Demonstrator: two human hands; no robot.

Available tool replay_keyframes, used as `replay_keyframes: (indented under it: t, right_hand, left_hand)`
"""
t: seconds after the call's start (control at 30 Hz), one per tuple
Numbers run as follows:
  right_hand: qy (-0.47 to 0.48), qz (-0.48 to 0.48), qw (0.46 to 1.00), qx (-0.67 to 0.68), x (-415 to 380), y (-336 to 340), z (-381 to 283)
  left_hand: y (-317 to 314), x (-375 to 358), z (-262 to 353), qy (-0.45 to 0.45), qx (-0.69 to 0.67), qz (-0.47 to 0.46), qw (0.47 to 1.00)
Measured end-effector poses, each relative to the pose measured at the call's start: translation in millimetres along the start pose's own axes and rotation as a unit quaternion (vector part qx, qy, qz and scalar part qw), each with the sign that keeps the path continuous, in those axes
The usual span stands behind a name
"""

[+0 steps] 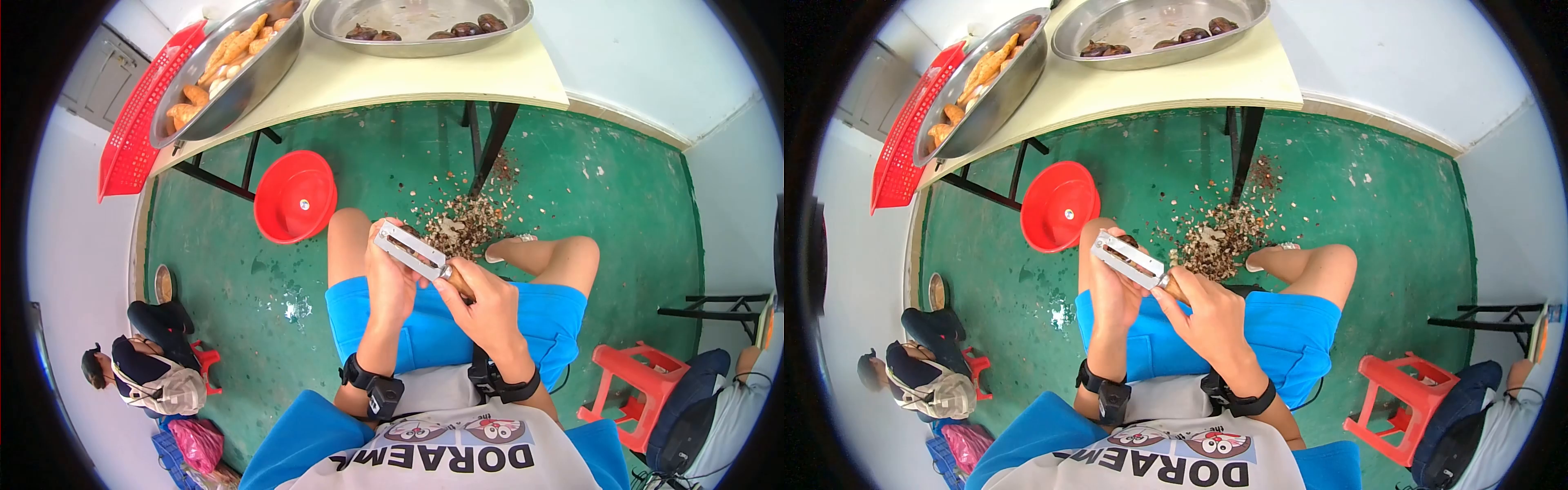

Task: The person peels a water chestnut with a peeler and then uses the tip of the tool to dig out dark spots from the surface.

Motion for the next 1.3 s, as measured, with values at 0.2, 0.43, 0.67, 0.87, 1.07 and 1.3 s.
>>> replay_keyframes:
  t: [0.2, 0.43, 0.67, 0.87, 1.07, 1.3]
  right_hand:
    - [0.012, 0.005, 1.000, -0.003, 0.0, -0.4, -1.4]
    - [0.015, 0.014, 1.000, 0.002, 1.0, 1.1, 0.5]
    - [0.004, 0.007, 1.000, -0.013, 0.9, -0.3, 0.1]
    - [0.008, 0.030, 0.999, -0.015, 1.8, 1.6, 3.1]
    - [0.014, 0.021, 1.000, -0.015, 1.0, 1.5, 2.0]
    - [0.026, 0.038, 0.999, -0.014, 1.3, 3.6, 1.9]
  left_hand:
    - [3.8, 0.7, -2.5, 0.017, -0.050, -0.053, 0.997]
    - [7.5, 0.3, -5.4, -0.002, -0.003, -0.017, 1.000]
    - [0.9, -2.1, -0.6, 0.031, 0.017, -0.031, 0.999]
    - [6.3, -3.8, -9.1, 0.055, -0.020, -0.028, 0.998]
    - [-3.3, -7.0, -1.6, 0.005, 0.016, 0.002, 1.000]
    - [5.5, -5.7, -5.4, -0.027, 0.003, -0.041, 0.999]
Point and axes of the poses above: each hand's wrist, its own x-axis towards the middle knuckle, its own y-axis out of the back of the hand, z = x × y, the point moved 4 cm from there along x, towards the middle knuckle, and after that the axes turned 14 degrees about -y, right-handed, at the moved point
